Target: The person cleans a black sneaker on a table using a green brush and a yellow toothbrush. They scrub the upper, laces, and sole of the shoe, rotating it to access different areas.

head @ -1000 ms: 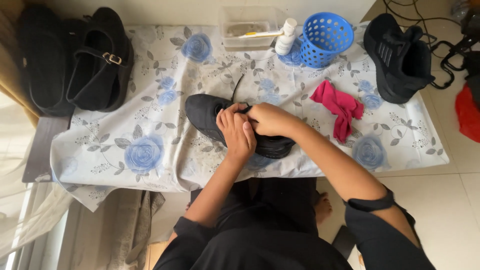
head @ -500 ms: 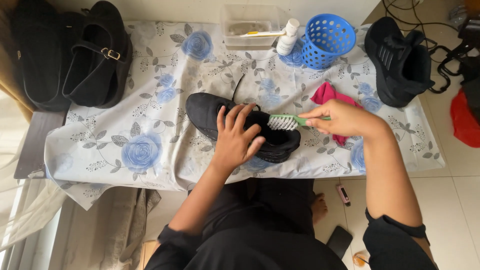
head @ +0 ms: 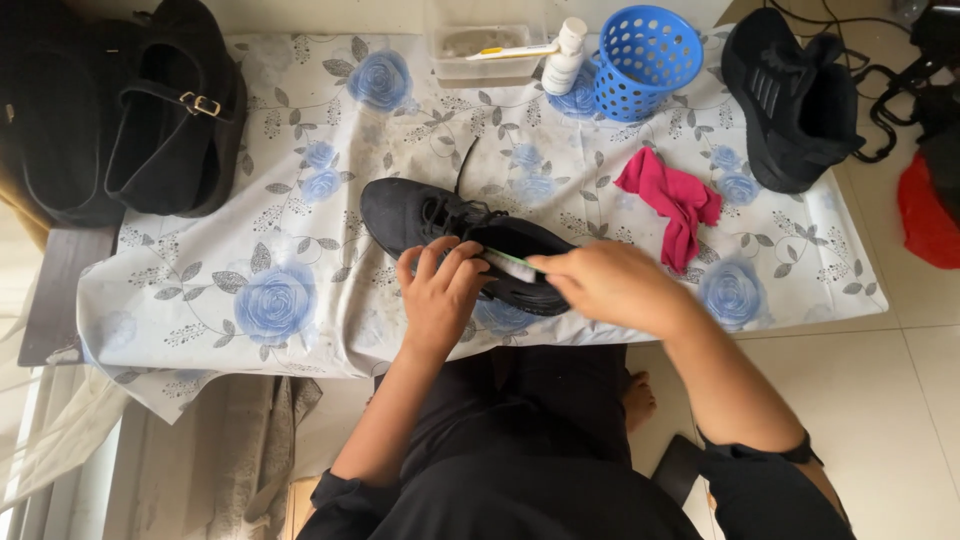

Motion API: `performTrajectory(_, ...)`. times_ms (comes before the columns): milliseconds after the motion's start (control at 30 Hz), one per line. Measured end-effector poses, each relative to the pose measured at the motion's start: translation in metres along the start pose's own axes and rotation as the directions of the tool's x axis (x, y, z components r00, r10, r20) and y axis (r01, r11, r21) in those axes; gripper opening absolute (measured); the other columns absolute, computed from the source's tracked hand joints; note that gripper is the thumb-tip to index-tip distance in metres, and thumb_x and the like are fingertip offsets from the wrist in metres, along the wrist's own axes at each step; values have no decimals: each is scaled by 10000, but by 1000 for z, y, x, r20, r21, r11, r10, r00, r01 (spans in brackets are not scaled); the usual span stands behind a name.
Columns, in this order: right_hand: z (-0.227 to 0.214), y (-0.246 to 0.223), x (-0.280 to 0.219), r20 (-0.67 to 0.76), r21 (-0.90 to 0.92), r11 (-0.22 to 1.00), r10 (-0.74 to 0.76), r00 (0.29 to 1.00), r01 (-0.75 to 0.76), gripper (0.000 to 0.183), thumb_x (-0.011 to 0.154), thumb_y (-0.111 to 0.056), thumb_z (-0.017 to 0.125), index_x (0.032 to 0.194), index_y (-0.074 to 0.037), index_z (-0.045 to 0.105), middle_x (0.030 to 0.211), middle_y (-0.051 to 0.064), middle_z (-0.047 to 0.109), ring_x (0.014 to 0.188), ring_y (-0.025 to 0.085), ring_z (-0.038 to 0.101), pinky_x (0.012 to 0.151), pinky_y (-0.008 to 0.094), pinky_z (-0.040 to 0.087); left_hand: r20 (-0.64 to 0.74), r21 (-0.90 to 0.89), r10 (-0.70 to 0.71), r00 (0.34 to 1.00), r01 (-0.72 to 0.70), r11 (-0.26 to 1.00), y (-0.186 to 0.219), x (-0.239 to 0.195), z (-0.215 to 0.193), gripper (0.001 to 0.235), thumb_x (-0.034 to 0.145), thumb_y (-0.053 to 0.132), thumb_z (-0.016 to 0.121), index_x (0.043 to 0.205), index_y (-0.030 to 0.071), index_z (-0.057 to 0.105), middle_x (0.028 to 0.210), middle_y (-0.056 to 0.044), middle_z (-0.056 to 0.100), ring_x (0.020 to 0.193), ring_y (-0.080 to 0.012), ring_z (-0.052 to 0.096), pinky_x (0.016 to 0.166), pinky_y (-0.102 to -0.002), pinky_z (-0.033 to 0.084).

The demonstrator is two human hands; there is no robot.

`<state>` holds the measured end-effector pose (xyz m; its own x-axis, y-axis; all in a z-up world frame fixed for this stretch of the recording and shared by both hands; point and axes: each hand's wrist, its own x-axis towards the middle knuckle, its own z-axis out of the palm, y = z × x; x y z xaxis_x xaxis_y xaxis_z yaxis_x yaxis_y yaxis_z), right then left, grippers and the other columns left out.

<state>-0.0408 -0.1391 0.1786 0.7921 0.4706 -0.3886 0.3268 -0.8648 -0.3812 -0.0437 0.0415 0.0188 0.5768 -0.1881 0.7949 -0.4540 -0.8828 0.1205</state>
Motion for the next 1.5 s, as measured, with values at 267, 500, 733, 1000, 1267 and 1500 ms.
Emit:
performTrajectory(267, 39, 0, 15, -215, -4, 999, -33, 976, 32, 330, 881, -162, 438, 1167, -133, 599, 689, 110, 667, 682, 271, 647, 669, 359, 499, -151, -111, -28, 988, 11, 994, 8, 7, -5, 136, 792, 139, 672, 736, 139, 548, 903, 3, 600, 843, -226, 593, 730, -356, 447)
performTrajectory(500, 41, -6, -18, -264, 58, 995, 91, 960, -79, 356, 842, -171, 448, 1165, -193, 598, 689, 167, 640, 690, 369, 627, 637, 472, 492, -274, -189, -37, 961, -16, 982, 4, 1, 8, 173, 788, 51, 657, 671, 92, 536, 777, -36, 562, 726, -254, 613, 692, -353, 496)
performTrajectory(733, 53, -21, -6, -307, 36, 999, 31, 951, -21, 398, 836, -130, 423, 1202, -175, 574, 660, 143, 614, 604, 343, 618, 544, 448, 508, -238, -288, -113, 965, 41, 957, -3, -5, 6, 136, 777, 12, 640, 681, 79, 571, 766, -48, 578, 730, -282, 630, 667, -348, 508)
performTrajectory(1000, 85, -22, 35, -475, -88, 995, 1, 880, -49, 438, 804, -72, 487, 1238, -105, 529, 674, 149, 576, 481, 315, 594, 415, 406, 499, -172, -287, -91, 981, 39, 957, -9, -14, 18, 155, 820, 34, 579, 670, 68, 556, 670, -56, 538, 588, -248, 583, 574, -319, 498)
performTrajectory(1267, 79, -22, 17, -443, -193, 976, 7, 896, -103, 452, 797, -84, 471, 1237, -170, 532, 658, 87, 563, 497, 283, 576, 460, 403, 461, -170, -284, -22, 985, -27, 959, -2, 3, -1, 178, 842, 12, 550, 674, 48, 503, 693, -67, 535, 611, -227, 553, 555, -308, 457)
performTrajectory(1500, 33, -20, -47, -312, 134, 985, 143, 939, -106, 362, 772, -73, 494, 1073, -186, 661, 796, 210, 666, 750, 440, 616, 687, 523, 494, -191, -211, -70, 979, 29, 977, -14, -16, 11, 181, 777, 56, 642, 656, 136, 533, 676, 1, 554, 612, -198, 571, 685, -311, 483)
